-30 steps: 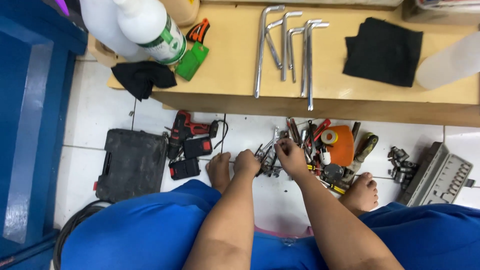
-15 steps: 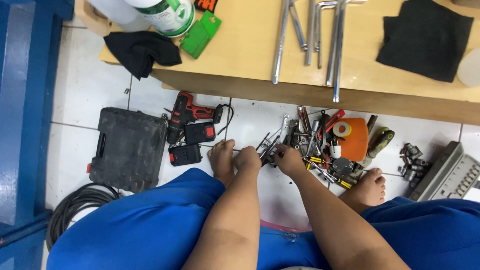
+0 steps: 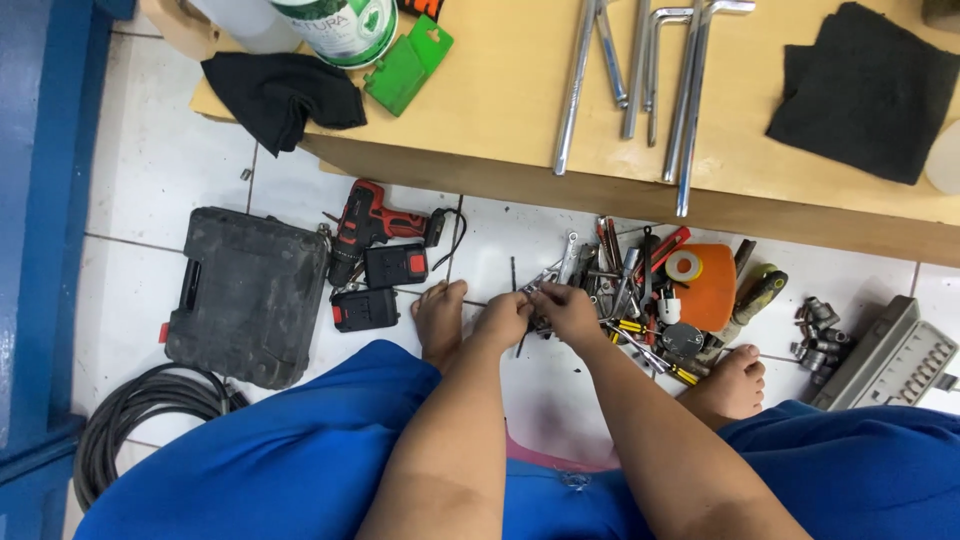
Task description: The person sorts a pile of hex keys on the floor, arranging them by size on a wooden shelf. They then spray a cleaning solution onto the keys and wipe each one with a black cloth before placing them into a wooden organizer.
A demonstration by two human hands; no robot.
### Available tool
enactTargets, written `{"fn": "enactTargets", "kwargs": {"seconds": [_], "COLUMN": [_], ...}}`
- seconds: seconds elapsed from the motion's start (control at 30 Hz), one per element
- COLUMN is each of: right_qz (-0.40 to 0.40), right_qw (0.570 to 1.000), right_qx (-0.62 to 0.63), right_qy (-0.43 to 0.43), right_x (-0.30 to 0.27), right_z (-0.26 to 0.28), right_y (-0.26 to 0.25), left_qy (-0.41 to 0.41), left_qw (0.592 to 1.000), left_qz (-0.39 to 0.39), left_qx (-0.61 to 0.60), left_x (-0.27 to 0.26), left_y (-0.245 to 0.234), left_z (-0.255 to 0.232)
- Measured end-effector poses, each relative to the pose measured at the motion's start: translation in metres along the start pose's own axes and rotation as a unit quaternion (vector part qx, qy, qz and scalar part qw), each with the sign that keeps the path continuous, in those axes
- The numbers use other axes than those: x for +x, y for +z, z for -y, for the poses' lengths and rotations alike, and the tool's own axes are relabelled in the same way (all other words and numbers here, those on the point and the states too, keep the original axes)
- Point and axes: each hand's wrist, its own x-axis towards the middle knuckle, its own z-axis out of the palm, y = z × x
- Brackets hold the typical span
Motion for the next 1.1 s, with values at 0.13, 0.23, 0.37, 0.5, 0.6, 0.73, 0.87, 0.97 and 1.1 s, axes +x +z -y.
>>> {"fn": "enactTargets", "kwargs": {"seconds": [0.13, 0.23, 0.37, 0.5, 0.6, 0.73, 0.87, 0.97, 1.1], "right_qz": [-0.058, -0.111, -0.225, -0.381, -0.407, -0.433, -0.465, -0.452, -0.432], "right_qw": [0.997, 0.989, 0.953, 0.841, 0.798, 0.754, 0.774, 0.836, 0.879], "right_qx": [0.050, 0.074, 0.043, 0.033, 0.053, 0.035, 0.027, 0.025, -0.035], "right_qy": [-0.031, -0.071, -0.197, -0.382, -0.441, -0.493, -0.429, -0.310, -0.198], "right_x": [0.007, 0.000, -0.026, -0.024, -0.038, -0.061, -0.098, -0.089, -0.047], "right_z": [-0.012, -0.005, 0.027, 0.037, 0.062, 0.098, 0.146, 0.154, 0.151], "right_y": [0.007, 0.006, -0.006, -0.017, -0.037, -0.079, -0.132, -0.170, -0.206], "left_qy": [0.034, 0.001, 0.119, 0.202, 0.252, 0.333, 0.391, 0.386, 0.375], "left_qw": [0.999, 0.984, 0.987, 0.952, 0.930, 0.891, 0.854, 0.874, 0.879], "left_qz": [-0.041, -0.175, -0.110, -0.229, -0.265, -0.302, -0.307, -0.264, -0.292], "left_qx": [-0.005, 0.021, 0.013, -0.016, -0.047, -0.059, -0.153, -0.127, 0.032], "left_x": [-0.012, -0.078, -0.025, -0.004, -0.015, -0.024, -0.041, -0.071, -0.067], "left_y": [-0.022, -0.060, -0.001, 0.020, 0.015, 0.008, -0.009, -0.028, -0.030], "left_z": [-0.029, -0.054, -0.044, -0.050, -0.073, -0.110, -0.176, -0.220, -0.235]}}
